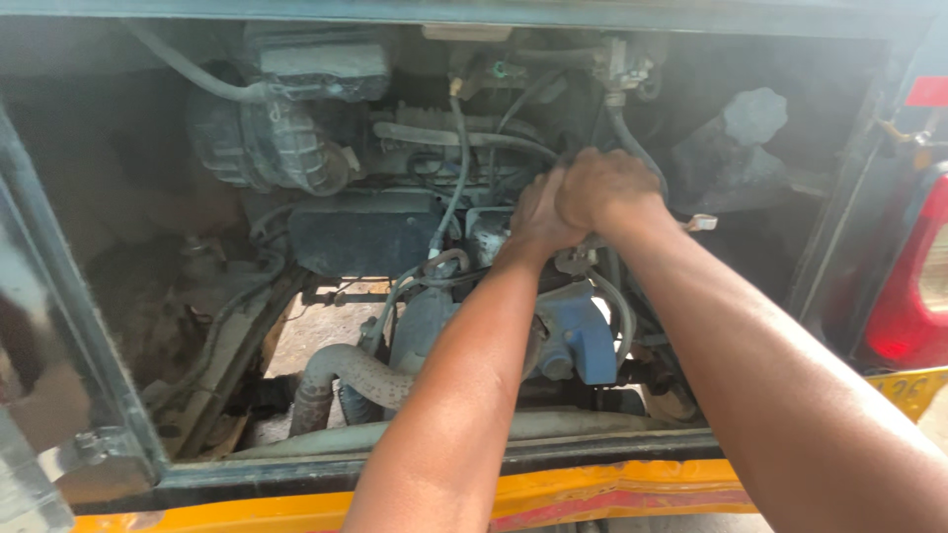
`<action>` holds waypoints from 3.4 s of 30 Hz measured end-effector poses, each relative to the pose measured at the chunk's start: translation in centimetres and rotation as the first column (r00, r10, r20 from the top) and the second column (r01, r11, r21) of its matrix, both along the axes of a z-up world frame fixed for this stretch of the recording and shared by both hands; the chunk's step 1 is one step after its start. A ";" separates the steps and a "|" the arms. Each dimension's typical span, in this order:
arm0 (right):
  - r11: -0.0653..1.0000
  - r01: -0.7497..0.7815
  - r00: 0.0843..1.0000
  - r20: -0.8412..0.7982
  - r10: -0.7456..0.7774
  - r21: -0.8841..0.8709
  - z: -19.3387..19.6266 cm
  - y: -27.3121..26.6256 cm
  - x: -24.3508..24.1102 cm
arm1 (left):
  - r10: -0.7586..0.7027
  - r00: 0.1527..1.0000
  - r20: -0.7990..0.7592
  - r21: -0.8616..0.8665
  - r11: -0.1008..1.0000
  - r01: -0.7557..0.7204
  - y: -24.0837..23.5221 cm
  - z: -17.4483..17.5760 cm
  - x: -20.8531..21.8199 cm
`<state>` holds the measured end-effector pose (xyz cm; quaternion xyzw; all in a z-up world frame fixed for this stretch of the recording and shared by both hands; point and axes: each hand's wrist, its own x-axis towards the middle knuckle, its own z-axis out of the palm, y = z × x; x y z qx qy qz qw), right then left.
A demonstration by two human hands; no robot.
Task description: The person uses a wrench to tighten or loosen a bolt on a vehicle engine. The hands manipulate the tool within the engine compartment, applying torque to a specific component.
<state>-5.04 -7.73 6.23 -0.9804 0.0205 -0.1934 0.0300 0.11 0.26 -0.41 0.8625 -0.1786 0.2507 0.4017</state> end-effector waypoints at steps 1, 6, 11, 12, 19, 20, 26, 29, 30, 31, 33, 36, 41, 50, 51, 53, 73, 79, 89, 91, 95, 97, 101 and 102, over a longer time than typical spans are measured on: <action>1.000 -0.009 1.000 0.009 0.009 -0.008 -0.1 0.1 0.4 | 0.011 1.000 -0.020 0.021 1.000 -0.010 0.1 0.2 -0.3; 0.968 -0.081 0.994 -0.090 0.061 -0.237 0.2 -0.4 3.1 | -0.011 0.999 -0.050 0.017 1.000 0.012 -0.1 0.3 0.1; 0.994 -0.002 0.994 -0.108 -0.009 -0.106 0.0 0.4 4.4 | -0.106 0.973 0.204 -0.060 0.991 0.121 -0.2 -1.0 1.6; 0.998 0.032 0.994 -0.102 -0.038 -0.056 0.2 0.5 4.4 | -0.116 0.971 0.209 -0.074 0.988 0.134 -0.3 -1.2 1.7; 0.950 -0.137 0.990 -0.071 0.122 -0.280 0.0 -1.8 3.1 | -0.037 0.999 -0.007 -0.025 0.999 0.037 0.2 0.0 -0.1; 0.960 -0.153 0.987 -0.078 0.139 -0.234 0.3 -2.3 2.8 | -0.017 1.000 0.005 -0.038 0.999 0.017 0.3 0.3 -0.6; 0.980 -0.180 0.980 -0.070 0.186 0.083 1.2 -4.0 -0.5 | 0.005 0.998 -0.068 -0.073 0.997 -0.010 0.4 1.3 -2.5; 0.970 -0.215 0.973 -0.060 0.223 0.113 1.3 -4.1 -2.4 | 0.006 0.993 -0.119 -0.105 0.994 -0.018 0.2 1.5 -2.7; 0.972 -0.154 0.980 -0.096 0.173 0.178 1.2 -4.0 -2.9 | 0.015 0.993 -0.114 -0.107 0.994 -0.027 0.2 1.4 -2.7; 0.966 -0.088 0.983 -0.133 0.123 0.242 1.1 -4.1 -3.3 | 0.023 0.994 -0.107 -0.107 0.994 -0.034 0.1 1.4 -2.7; 0.942 -0.247 0.969 0.075 0.236 0.228 0.6 -4.3 -3.7 | 0.035 0.996 -0.087 -0.108 0.993 -0.044 -0.1 1.4 -2.8; 0.942 -0.230 0.966 0.174 0.191 0.243 0.8 -4.4 -2.8 | 0.047 0.996 -0.071 -0.109 0.993 -0.055 0.1 1.9 -2.8; 0.997 -0.066 0.997 -0.026 0.067 0.037 0.2 -4.4 1.3 | 0.032 0.994 -0.106 0.030 0.999 -0.029 0.0 2.1 -3.3; 0.995 -0.076 0.953 -0.288 0.091 0.063 1.6 -4.0 0.4 | 0.060 0.980 -0.190 0.041 0.998 -0.054 0.1 2.7 -4.0; 0.996 -0.026 0.942 -0.331 0.055 0.091 1.8 -3.9 -0.2 | 0.057 0.980 -0.191 0.044 0.998 -0.049 0.0 2.7 -4.0; 0.992 0.005 0.929 -0.367 0.043 0.129 2.0 -3.7 -0.9 | 0.051 0.980 -0.191 0.049 0.998 -0.043 0.0 2.6 -4.0; 0.985 -0.124 0.934 -0.320 0.156 0.119 2.1 -2.6 -2.0 | 0.024 0.991 -0.129 0.062 0.998 -0.016 0.0 1.8 -2.6; 0.970 -0.075 0.957 -0.255 0.135 0.231 0.3 -4.8 -0.1 | 0.026 0.991 -0.134 0.031 0.999 -0.022 -0.1 1.9 -3.4; 0.164 -0.185 0.917 0.109 0.384 0.969 -1.1 -7.3 4.7 | -0.084 0.987 0.139 -0.342 0.931 0.128 0.7 1.4 -3.3; -0.032 -0.160 0.935 0.162 0.316 0.987 -0.8 -6.4 5.0 | -0.211 0.960 0.186 -0.432 0.860 0.273 1.4 1.5 -3.7; -0.494 -0.173 0.917 0.323 0.236 0.852 -0.4 -4.3 4.5 | -0.285 0.933 -0.219 -0.362 0.912 0.194 2.9 2.5 -4.4; -0.508 -0.186 0.939 0.305 0.160 0.841 -0.4 -2.9 3.9 | -0.335 0.883 -0.329 -0.382 0.902 0.200 3.5 3.7 -4.8; 0.159 -0.387 0.920 0.369 0.131 0.908 -2.6 -3.9 2.3 | -0.004 0.938 -0.347 -0.004 1.000 0.003 5.1 6.7 -5.0; 0.382 -0.435 0.900 0.406 0.158 0.816 -3.5 -5.0 2.0 | 0.072 0.957 -0.279 0.109 0.993 -0.043 5.6 6.9 -5.1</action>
